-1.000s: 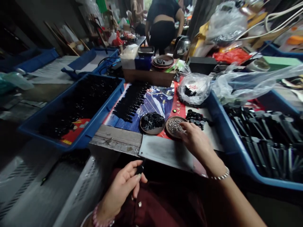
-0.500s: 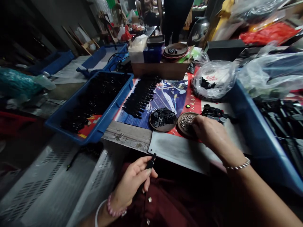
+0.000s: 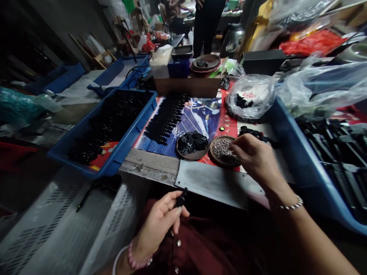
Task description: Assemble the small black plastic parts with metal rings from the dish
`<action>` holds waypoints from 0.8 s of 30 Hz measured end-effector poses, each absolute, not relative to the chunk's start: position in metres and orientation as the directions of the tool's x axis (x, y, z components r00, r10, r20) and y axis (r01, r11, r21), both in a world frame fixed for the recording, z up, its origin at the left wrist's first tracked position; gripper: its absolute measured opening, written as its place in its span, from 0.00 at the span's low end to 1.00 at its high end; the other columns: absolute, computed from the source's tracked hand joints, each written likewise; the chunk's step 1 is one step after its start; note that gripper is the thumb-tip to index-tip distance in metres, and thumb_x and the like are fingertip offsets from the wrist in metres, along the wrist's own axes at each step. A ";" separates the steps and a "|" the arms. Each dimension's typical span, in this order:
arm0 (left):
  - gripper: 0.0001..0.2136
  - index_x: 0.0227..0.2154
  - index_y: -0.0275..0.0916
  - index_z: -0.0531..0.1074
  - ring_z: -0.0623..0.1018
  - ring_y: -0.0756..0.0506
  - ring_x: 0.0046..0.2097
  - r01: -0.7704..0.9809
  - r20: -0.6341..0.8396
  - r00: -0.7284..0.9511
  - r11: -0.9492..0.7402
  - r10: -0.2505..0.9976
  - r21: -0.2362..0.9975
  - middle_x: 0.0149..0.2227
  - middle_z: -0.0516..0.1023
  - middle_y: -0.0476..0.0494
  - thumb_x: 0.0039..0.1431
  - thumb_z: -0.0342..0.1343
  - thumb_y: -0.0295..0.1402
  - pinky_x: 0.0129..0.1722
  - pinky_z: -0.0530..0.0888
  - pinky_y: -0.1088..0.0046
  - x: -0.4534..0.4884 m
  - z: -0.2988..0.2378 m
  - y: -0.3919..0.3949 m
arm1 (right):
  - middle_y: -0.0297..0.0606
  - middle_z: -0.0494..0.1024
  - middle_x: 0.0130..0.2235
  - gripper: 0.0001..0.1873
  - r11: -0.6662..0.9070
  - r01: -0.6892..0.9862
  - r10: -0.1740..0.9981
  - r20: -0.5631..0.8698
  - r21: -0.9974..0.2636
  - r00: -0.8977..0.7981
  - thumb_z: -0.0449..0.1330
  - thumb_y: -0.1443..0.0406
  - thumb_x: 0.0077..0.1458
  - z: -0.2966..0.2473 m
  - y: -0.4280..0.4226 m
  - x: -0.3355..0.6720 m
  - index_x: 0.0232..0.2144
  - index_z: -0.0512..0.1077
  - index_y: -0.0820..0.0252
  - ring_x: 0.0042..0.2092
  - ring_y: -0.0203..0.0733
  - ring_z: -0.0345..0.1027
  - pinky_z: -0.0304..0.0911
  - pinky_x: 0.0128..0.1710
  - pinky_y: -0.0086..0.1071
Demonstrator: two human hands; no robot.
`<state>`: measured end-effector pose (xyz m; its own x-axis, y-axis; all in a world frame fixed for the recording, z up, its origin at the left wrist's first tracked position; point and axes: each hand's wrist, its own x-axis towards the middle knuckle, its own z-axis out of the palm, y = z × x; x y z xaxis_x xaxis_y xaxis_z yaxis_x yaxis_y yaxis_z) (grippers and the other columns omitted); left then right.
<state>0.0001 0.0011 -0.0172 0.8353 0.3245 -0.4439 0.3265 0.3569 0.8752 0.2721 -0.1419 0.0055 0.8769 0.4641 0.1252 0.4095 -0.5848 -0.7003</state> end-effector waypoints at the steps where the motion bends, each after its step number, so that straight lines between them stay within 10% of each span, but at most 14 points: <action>1: 0.17 0.53 0.35 0.67 0.67 0.57 0.20 0.327 -0.445 0.834 0.359 0.325 0.874 0.34 0.79 0.44 0.63 0.54 0.31 0.21 0.63 0.81 0.000 -0.017 0.001 | 0.39 0.78 0.30 0.07 -0.527 0.410 0.472 0.145 -0.745 0.870 0.61 0.60 0.55 0.008 -0.143 0.267 0.32 0.72 0.59 0.31 0.40 0.70 0.65 0.31 0.30; 8: 0.17 0.54 0.35 0.66 0.67 0.57 0.21 0.348 -0.452 0.836 0.335 0.312 0.876 0.35 0.79 0.44 0.63 0.53 0.32 0.22 0.64 0.81 0.006 -0.015 -0.003 | 0.34 0.77 0.28 0.11 -0.201 0.181 0.682 -0.004 -0.963 0.732 0.65 0.56 0.55 0.017 -0.151 0.188 0.32 0.75 0.57 0.30 0.39 0.70 0.66 0.30 0.28; 24: 0.18 0.52 0.40 0.71 0.81 0.43 0.47 0.323 -0.212 0.896 -0.243 0.390 0.915 0.46 0.82 0.42 0.61 0.49 0.22 0.48 0.75 0.69 0.002 -0.003 -0.015 | 0.32 0.72 0.33 0.07 -0.204 0.019 0.795 -0.154 -0.979 0.587 0.60 0.59 0.62 -0.002 -0.144 0.114 0.40 0.68 0.54 0.33 0.39 0.66 0.63 0.32 0.29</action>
<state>0.0022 -0.0145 -0.0026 0.8958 0.3904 -0.2124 0.3230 -0.2435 0.9146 0.1138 -0.1442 -0.0016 0.5872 0.7946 -0.1542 0.0190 -0.2040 -0.9788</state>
